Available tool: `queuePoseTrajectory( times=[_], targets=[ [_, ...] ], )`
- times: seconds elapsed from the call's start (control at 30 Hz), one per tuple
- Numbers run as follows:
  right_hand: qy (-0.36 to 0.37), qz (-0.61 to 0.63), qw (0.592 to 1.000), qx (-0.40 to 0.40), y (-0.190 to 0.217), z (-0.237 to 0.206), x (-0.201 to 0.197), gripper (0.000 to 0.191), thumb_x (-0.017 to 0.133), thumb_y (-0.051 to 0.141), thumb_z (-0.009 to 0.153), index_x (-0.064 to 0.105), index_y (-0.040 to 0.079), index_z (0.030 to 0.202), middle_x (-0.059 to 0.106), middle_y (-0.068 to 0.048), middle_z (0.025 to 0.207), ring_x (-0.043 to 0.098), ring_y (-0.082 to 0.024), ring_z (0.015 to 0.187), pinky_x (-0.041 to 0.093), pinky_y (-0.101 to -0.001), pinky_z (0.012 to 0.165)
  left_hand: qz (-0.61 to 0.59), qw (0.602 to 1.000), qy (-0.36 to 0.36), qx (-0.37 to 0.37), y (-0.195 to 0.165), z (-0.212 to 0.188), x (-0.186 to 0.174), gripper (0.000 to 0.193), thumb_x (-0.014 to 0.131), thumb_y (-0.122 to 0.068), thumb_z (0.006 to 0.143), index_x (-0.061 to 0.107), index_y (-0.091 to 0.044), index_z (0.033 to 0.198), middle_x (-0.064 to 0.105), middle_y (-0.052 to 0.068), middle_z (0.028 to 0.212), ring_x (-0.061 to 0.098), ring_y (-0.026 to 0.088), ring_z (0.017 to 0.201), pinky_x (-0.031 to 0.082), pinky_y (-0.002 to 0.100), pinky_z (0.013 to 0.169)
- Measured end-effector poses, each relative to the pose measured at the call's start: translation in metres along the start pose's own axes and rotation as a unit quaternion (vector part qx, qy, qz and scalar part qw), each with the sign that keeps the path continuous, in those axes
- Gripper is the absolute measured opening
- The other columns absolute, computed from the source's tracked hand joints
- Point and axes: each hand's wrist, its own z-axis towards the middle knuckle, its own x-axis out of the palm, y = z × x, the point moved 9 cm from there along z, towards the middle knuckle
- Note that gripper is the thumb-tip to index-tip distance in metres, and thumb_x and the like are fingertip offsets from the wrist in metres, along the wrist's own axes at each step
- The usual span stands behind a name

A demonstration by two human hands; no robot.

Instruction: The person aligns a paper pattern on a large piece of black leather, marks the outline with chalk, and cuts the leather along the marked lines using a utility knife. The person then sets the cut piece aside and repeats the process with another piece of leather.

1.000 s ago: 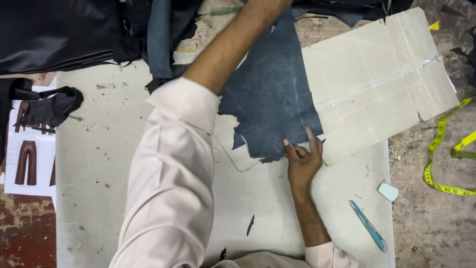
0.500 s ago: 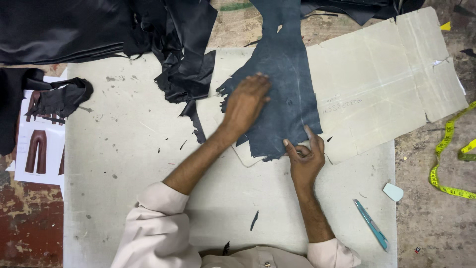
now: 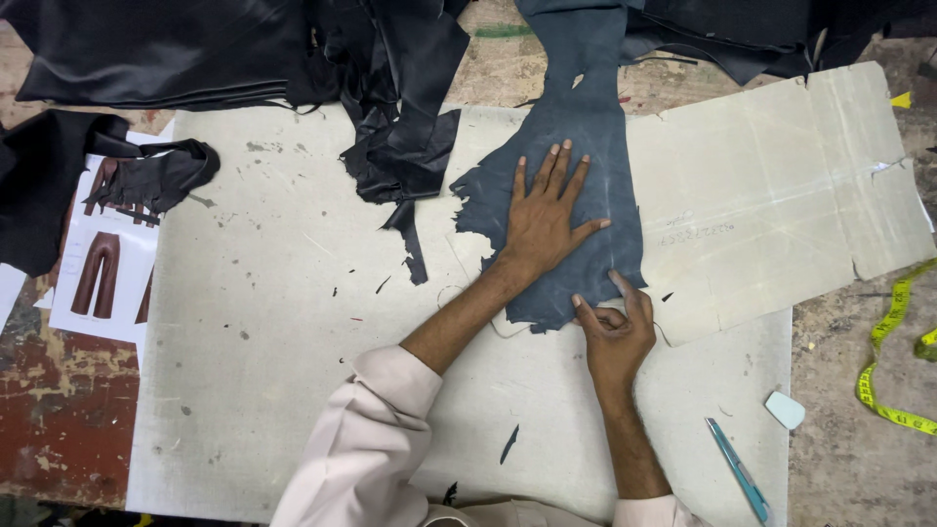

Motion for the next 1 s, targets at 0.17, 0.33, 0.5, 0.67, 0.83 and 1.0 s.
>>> queuePoseTrajectory(
  times=[0.17, 0.33, 0.5, 0.67, 0.83, 1.0],
  targets=[
    [0.003, -0.021, 0.999, 0.032, 0.001, -0.001, -0.002, 0.049, 0.076, -0.005, 0.088, 0.059, -0.007, 0.134, 0.053, -0.014, 0.121, 0.075, -0.02, 0.086, 0.067, -0.0262, 0.071, 0.013, 1.0, 0.02, -0.01, 0.005, -0.001, 0.003, 0.098, 0.044, -0.081, 0.089, 0.028, -0.018, 0.162, 0.017, 0.017, 0.17, 0.014, 0.03, 0.158, 0.003, 0.061, 0.127],
    [0.0, -0.015, 0.998, 0.065, -0.002, -0.003, -0.004, 0.042, 0.073, -0.003, 0.09, 0.061, -0.008, 0.131, 0.053, -0.015, 0.119, 0.076, -0.021, 0.085, 0.063, -0.0286, 0.069, -0.002, 0.999, 0.044, -0.006, 0.008, 0.002, 0.002, 0.102, 0.049, -0.084, 0.085, 0.027, -0.018, 0.161, 0.016, 0.019, 0.168, 0.013, 0.033, 0.157, 0.002, 0.062, 0.126],
    [0.005, 0.003, 0.998, 0.068, -0.007, -0.001, -0.004, 0.036, 0.07, -0.002, 0.093, 0.062, -0.008, 0.128, 0.051, -0.016, 0.119, 0.076, -0.021, 0.083, 0.063, -0.029, 0.068, -0.082, 0.996, 0.019, 0.022, 0.023, 0.001, 0.009, 0.102, 0.062, -0.074, 0.086, 0.031, -0.012, 0.161, 0.018, 0.023, 0.167, 0.014, 0.035, 0.157, 0.008, 0.059, 0.126],
    [0.005, -0.005, 0.997, 0.081, -0.012, 0.002, -0.007, 0.033, 0.066, -0.001, 0.096, 0.063, -0.008, 0.127, 0.053, -0.016, 0.119, 0.077, -0.021, 0.08, 0.063, -0.0292, 0.064, -0.037, 0.999, -0.026, 0.022, 0.048, -0.011, 0.004, 0.091, 0.06, -0.065, 0.097, 0.036, -0.007, 0.163, 0.026, 0.015, 0.174, 0.02, 0.026, 0.164, 0.015, 0.049, 0.135],
    [0.008, -0.044, 0.998, 0.049, -0.003, 0.003, -0.008, 0.034, 0.066, 0.003, 0.097, 0.063, -0.005, 0.129, 0.055, -0.016, 0.121, 0.076, -0.018, 0.078, 0.064, -0.0274, 0.062, -0.041, 0.999, 0.025, 0.012, 0.04, -0.01, -0.004, 0.1, 0.058, -0.076, 0.089, 0.032, -0.009, 0.159, 0.021, 0.018, 0.168, 0.017, 0.029, 0.157, 0.01, 0.053, 0.129],
    [-0.003, -0.396, 0.887, -0.237, 0.05, -0.017, 0.02, 0.041, 0.074, 0.02, 0.095, 0.066, 0.004, 0.132, 0.066, -0.015, 0.123, 0.074, -0.021, 0.085, 0.062, -0.0294, 0.063, -0.048, 0.998, 0.025, 0.015, 0.029, -0.007, -0.013, 0.103, 0.063, -0.074, 0.087, 0.028, -0.011, 0.159, 0.015, 0.018, 0.167, 0.014, 0.031, 0.156, 0.007, 0.056, 0.127]
  ],
)
